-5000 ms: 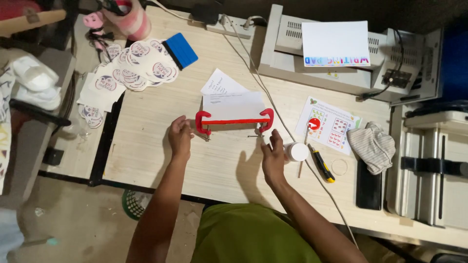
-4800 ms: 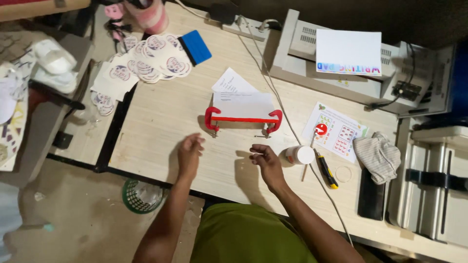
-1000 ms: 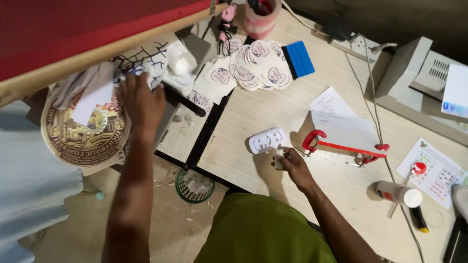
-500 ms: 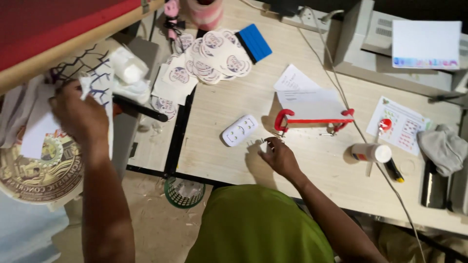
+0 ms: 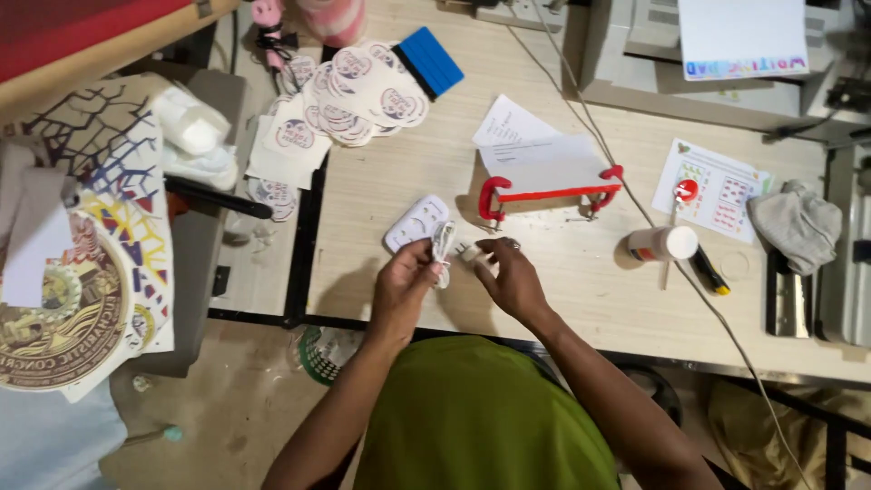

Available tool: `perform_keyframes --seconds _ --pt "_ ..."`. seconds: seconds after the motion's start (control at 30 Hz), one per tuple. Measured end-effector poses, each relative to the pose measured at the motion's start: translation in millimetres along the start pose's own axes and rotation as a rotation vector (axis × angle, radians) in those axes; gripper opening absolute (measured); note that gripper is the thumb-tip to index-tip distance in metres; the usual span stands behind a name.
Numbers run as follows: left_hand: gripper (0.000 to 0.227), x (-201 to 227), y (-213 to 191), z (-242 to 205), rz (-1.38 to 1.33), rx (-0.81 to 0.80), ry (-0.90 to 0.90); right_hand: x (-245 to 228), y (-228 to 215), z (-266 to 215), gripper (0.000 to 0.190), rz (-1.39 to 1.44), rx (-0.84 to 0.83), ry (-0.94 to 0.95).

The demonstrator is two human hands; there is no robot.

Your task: The person plugs a white power adapter into a power strip and connects it to a handheld UV curing lamp. They then hold the lamp over a red clamp on the table, activating the purple light to cure an object secured within the clamp.

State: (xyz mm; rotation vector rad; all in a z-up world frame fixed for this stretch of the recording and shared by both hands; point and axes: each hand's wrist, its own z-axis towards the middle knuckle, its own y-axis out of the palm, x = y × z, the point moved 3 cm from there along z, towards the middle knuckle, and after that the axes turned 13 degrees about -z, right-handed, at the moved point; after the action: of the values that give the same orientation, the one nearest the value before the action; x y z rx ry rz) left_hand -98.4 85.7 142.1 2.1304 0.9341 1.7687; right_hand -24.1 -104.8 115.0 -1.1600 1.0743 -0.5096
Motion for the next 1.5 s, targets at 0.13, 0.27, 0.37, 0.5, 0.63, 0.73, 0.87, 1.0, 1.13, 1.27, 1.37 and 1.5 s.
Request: perform_keyframes --seconds 0.13,0.27,0.37,0.5,0.63,0.73,0.87,1.0,1.13,1.27,1.37,1.5 --pt "0.032 -24 31 -3 -0.117 -0.044 -0.093 4 -31 -17 0.03 0.759 -0.125 0.231" --pt "0.03 -44 51 -4 -0.142 -0.048 -0.122 11 -54 -28 0.026 0.984 -0.15 0.242" --pt "0.029 -55 70 -8 -0.143 -0.045 -0.122 21 -69 -37 0.022 0.853 -0.138 0.212" --pt "0.028 -60 93 -15 -0.139 -0.066 -0.096 48 -74 -45 0.018 0.876 -0.165 0.218" --pt "0.025 -67 111 -22 -0.101 -0.134 -0.08 71 -85 -51 0.01 1.096 -0.357 0.215" --pt "0.023 -75 115 -29 -0.037 -0.16 -0.106 81 -90 -56 0.007 1.093 -0.476 0.149" --pt "0.021 -102 106 -33 -0.037 -0.065 -0.317 72 -118 -61 0.008 0.637 -0.276 -0.223" --pt "0.021 -115 103 -38 -0.188 0.031 -0.464 53 -143 -76 0.017 0.12 0.062 -0.646" --pt "0.02 -85 113 -39 0.055 -0.084 -0.099 62 -122 -69 0.015 0.537 -0.067 -0.249" --pt "0.018 -47 122 -48 0.421 -0.228 0.179 64 -82 -68 0.016 1.138 -0.467 0.319" --pt "0.017 -37 113 -45 0.471 -0.218 0.176 53 -78 -64 0.016 1.073 -0.447 0.295" --pt "0.016 -79 58 -22 0.194 -0.126 -0.071 20 -93 -60 0.014 0.682 -0.214 0.002"
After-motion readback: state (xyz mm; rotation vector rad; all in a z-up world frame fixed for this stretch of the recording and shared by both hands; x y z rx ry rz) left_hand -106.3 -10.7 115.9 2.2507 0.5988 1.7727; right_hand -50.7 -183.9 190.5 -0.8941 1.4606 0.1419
